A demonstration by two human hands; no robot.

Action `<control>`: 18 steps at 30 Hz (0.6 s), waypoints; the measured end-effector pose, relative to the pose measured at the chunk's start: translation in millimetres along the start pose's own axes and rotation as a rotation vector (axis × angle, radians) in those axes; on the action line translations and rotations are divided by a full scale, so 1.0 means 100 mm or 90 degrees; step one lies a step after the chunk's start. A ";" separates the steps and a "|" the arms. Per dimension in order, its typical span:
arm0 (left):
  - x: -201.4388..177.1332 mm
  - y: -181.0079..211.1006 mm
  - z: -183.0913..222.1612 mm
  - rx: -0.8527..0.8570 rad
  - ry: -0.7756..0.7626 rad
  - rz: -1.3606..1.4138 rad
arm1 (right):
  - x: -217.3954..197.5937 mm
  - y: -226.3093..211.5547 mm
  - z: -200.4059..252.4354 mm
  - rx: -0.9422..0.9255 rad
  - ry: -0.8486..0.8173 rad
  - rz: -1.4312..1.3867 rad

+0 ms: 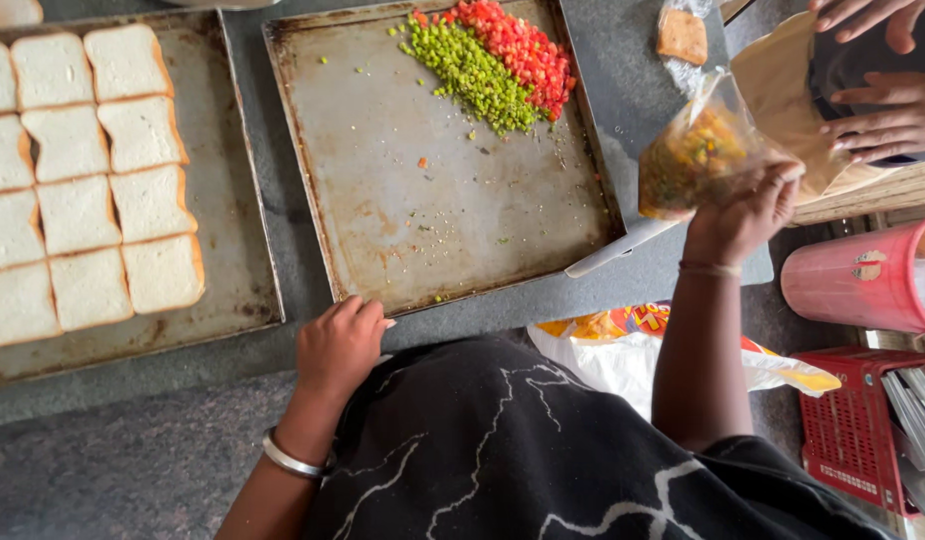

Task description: The person empties a bag of prepared filling onto a metal tray and mixes it by hand with chopped vegetables to prepare a stuffing.

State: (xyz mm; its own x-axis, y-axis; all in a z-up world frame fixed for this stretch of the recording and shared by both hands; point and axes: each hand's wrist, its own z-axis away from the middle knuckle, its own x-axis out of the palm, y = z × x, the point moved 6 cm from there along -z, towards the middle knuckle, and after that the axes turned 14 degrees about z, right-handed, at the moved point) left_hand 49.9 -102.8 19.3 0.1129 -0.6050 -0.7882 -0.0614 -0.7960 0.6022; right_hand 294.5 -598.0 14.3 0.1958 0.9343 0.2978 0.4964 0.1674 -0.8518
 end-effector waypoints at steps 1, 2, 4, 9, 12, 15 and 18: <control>-0.01 -0.01 0.06 -0.020 -0.003 -0.004 | -0.04 0.15 -0.04 0.021 0.009 -0.007; -0.03 -0.02 0.12 -0.024 -0.006 -0.004 | -0.09 0.27 -0.04 0.041 0.019 -0.013; -0.06 -0.06 0.20 -0.061 -0.008 -0.010 | -0.03 0.41 0.04 0.030 0.013 0.009; -0.21 -0.16 0.35 -0.116 0.003 -0.022 | -0.08 0.52 0.19 0.089 0.030 0.033; -0.27 -0.20 0.34 -0.140 0.002 -0.013 | 0.01 0.50 0.35 0.009 -0.068 0.301; -0.27 -0.22 0.32 -0.152 -0.011 0.015 | 0.12 0.53 0.38 -0.018 -0.128 0.779; -0.29 -0.23 0.30 -0.144 -0.025 0.030 | 0.11 0.72 0.26 0.131 -0.068 0.567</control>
State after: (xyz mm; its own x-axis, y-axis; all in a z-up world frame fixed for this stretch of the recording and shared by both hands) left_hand 17.8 -67.7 24.7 0.0760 -0.6449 -0.7605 0.1591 -0.7451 0.6477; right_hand 310.1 -567.5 -54.8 0.3491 0.7669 -0.5384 0.0378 -0.5857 -0.8097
